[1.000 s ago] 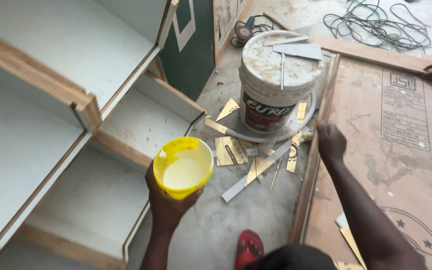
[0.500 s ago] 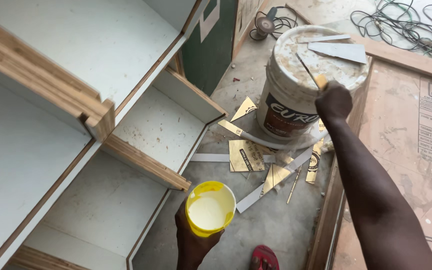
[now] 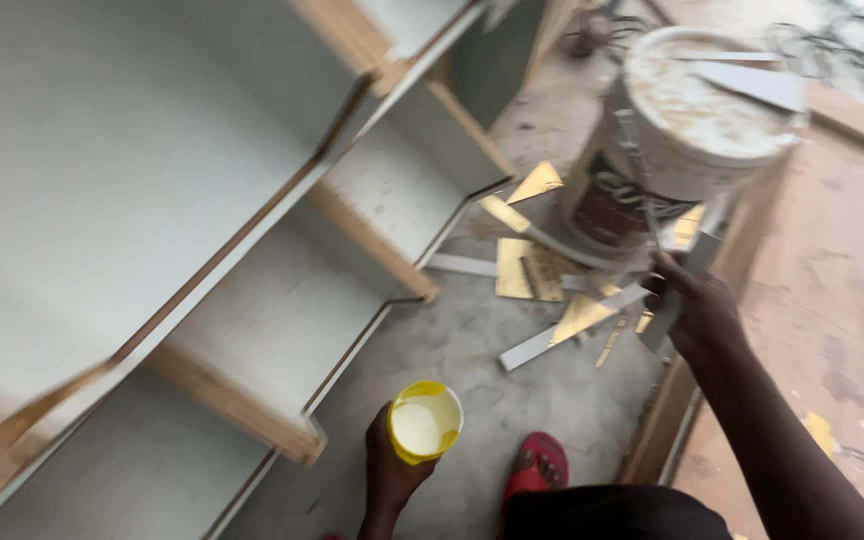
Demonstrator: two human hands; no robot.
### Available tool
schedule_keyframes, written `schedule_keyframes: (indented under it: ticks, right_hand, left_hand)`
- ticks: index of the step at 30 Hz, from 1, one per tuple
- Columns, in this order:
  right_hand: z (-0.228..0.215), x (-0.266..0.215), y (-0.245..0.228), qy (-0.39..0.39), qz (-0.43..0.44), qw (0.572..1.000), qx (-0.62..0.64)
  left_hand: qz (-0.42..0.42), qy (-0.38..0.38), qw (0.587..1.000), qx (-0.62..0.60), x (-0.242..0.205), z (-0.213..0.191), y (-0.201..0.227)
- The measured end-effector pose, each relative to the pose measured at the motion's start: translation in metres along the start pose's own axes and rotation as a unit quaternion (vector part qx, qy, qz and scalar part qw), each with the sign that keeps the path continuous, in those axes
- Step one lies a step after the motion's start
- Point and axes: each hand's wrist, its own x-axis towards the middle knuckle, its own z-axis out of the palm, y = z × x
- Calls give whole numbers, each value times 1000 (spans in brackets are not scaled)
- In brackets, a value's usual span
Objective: The person scoops a white substance from a yellow container into a larger bucket using a putty knife. They then pick up a small rectangular piece of material and apply the white substance to its surface using a brush.
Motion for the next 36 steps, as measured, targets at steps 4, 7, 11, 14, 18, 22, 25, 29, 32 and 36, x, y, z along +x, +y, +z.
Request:
schedule_keyframes:
  ticks: [4,7,11,14,18,22,25,29,32,36]
  right_hand:
    - [1,-31,8,-74,-2,996,54]
    - [13,-51,4,-172,-37,982,61]
    - [39,-69,-5,-347,-78,926,129]
    - [66,-86,-16,-405,-35,897,173]
    - [132,-135,-39,-521,-8,832,193]
    - [198,-219,-56,-581,-26,794,176]
    - [241,-275,-64,-593,25,779,203]
    - [281,-317,-56,-600,54,778,178]
    - [299,-324,-39,-603,76,776,167]
    - [311,-323,-5,-562,118,808,131]
  left_hand:
    - [-38,0,996,-84,-15,-46,34]
    - [15,71,996,-54,-30,-86,77]
    - [61,86,992,-75,-55,-143,124]
    - [131,132,982,-21,-87,-179,151]
    - [117,129,985,-8,-122,-221,172]
    - [57,209,974,60,-144,-229,153]
    - [20,227,969,96,-142,-217,115]
    - [-81,200,971,101,-145,-178,49]
    - [-115,163,977,79,-141,-152,0]
    - [-97,137,985,39,-135,-119,-55]
